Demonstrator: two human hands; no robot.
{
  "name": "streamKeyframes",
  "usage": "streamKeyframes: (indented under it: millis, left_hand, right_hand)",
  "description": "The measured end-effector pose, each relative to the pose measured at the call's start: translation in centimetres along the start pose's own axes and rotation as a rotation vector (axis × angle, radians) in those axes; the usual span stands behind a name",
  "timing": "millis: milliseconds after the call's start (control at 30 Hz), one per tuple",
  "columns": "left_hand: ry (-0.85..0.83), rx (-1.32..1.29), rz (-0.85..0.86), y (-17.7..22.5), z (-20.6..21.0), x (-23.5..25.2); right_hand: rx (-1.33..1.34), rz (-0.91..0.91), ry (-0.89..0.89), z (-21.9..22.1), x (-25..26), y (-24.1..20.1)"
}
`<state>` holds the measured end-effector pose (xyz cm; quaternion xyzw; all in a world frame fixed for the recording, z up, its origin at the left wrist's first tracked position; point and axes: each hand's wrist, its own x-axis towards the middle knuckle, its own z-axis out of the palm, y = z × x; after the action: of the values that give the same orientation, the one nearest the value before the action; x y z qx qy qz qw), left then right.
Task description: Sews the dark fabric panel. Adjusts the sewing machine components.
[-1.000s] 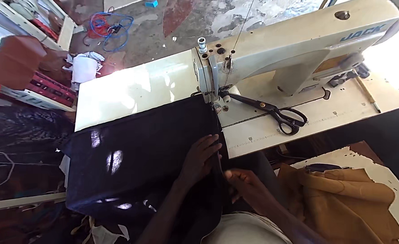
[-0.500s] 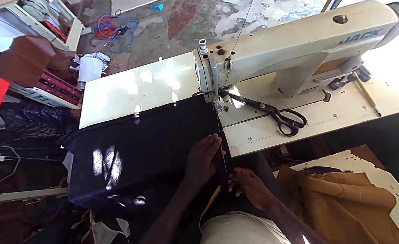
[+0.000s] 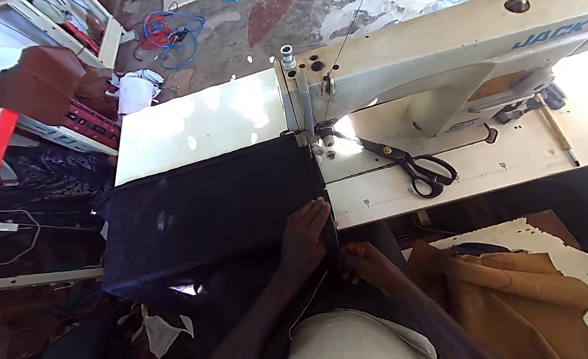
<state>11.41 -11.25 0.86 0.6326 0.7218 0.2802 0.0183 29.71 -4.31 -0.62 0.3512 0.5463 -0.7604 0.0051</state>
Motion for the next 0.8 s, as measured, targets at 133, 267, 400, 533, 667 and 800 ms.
streamKeyframes:
  millis: [133, 267, 400, 533, 667, 800]
  left_hand:
    - [-0.017, 0.006, -0.015, 0.3, 0.0, 0.1]
    - [-0.023, 0.002, -0.014, 0.3, 0.2, 0.0]
    - [-0.018, 0.002, -0.016, 0.3, 0.4, -0.1]
    - [-0.041, 0.022, -0.019, 0.3, 0.6, -0.2]
    - [-0.036, 0.03, -0.019, 0.3, 0.7, -0.3]
    - [-0.03, 0.008, 0.001, 0.3, 0.9, -0.7]
  right_hand:
    - [-0.012, 0.009, 0.004, 0.0, 0.0, 0.0]
    - [-0.026, 0.011, -0.002, -0.1, 0.0, 0.0]
    - [-0.047, 0.011, -0.002, -0.1, 0.1, 0.0]
    - [-0.117, 0.018, -0.006, -0.3, 0.2, -0.2]
    - [-0.312, -0.03, -0.007, -1.7, -0.5, -1.3]
    - [-0.56, -0.441, 0.247, -3.0, -0.3, -3.0]
